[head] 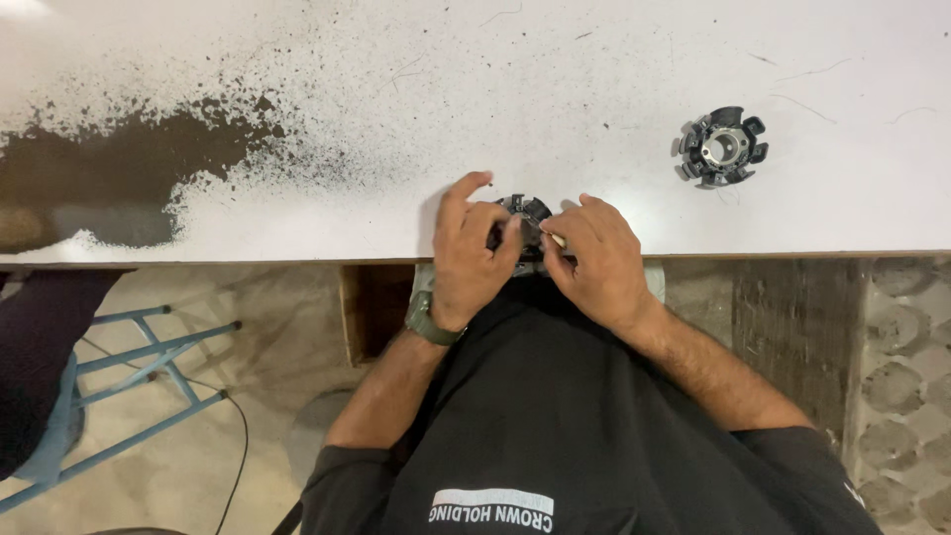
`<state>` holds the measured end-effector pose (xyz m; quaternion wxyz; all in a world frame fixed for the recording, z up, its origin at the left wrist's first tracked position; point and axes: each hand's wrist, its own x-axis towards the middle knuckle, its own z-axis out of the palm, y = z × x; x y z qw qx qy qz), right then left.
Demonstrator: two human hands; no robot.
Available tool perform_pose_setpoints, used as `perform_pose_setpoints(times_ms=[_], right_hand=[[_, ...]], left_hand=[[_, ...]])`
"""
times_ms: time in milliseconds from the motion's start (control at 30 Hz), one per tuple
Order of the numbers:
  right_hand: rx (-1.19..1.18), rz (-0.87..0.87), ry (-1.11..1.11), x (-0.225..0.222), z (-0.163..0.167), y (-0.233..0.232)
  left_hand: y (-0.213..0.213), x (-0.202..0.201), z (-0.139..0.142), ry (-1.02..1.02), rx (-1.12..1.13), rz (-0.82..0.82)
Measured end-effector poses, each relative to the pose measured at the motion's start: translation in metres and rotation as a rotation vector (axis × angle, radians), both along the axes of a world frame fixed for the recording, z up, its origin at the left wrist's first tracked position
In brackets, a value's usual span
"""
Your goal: The person sits at a white workbench and assembles black plastic impeller-like parts by fitting each part onto a metal hub, using a small stick tool to press components into place, then sets the finished assembly aside and picks up the next part.
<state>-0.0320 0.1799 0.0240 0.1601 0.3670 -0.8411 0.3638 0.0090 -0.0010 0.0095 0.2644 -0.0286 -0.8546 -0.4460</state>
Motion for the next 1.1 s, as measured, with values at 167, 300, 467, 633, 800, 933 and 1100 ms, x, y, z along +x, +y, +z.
perform_pose_setpoints(times_ms=[167, 300, 467, 633, 800, 933, 1100], right_hand=[[-0.086, -0.065, -0.046, -0.001, -0.009, 0.004], [-0.084, -0.069, -0.096, -0.002, -0.016, -0.002], [-0.079, -0.066, -0.062, -0.005, -0.019, -0.002], [-0.083, -0.039, -0.094, -0.009, -0.017, -0.001], [-0.067, -0.028, -0.073, -0.013, -0.014, -0.001], [-0.046, -0.016, -0.118, -0.017, -0.014, -0.001], [-0.074, 0.013, -0.063, -0.019, -0.013, 0.001]], left_hand=[[-0.015, 0.006, 0.018, -0.075, -0.2, -0.023], [-0.011, -0.005, 0.017, -0.19, -0.31, -0.091], [-0.008, -0.012, 0.011, -0.148, -0.389, -0.098], [-0.017, -0.009, 0.015, -0.141, -0.351, -0.076], [-0.026, -0.011, 0.019, -0.131, -0.446, -0.18], [-0.026, -0.01, 0.02, -0.108, -0.532, -0.243], [-0.021, -0.011, 0.018, -0.141, -0.494, -0.271]])
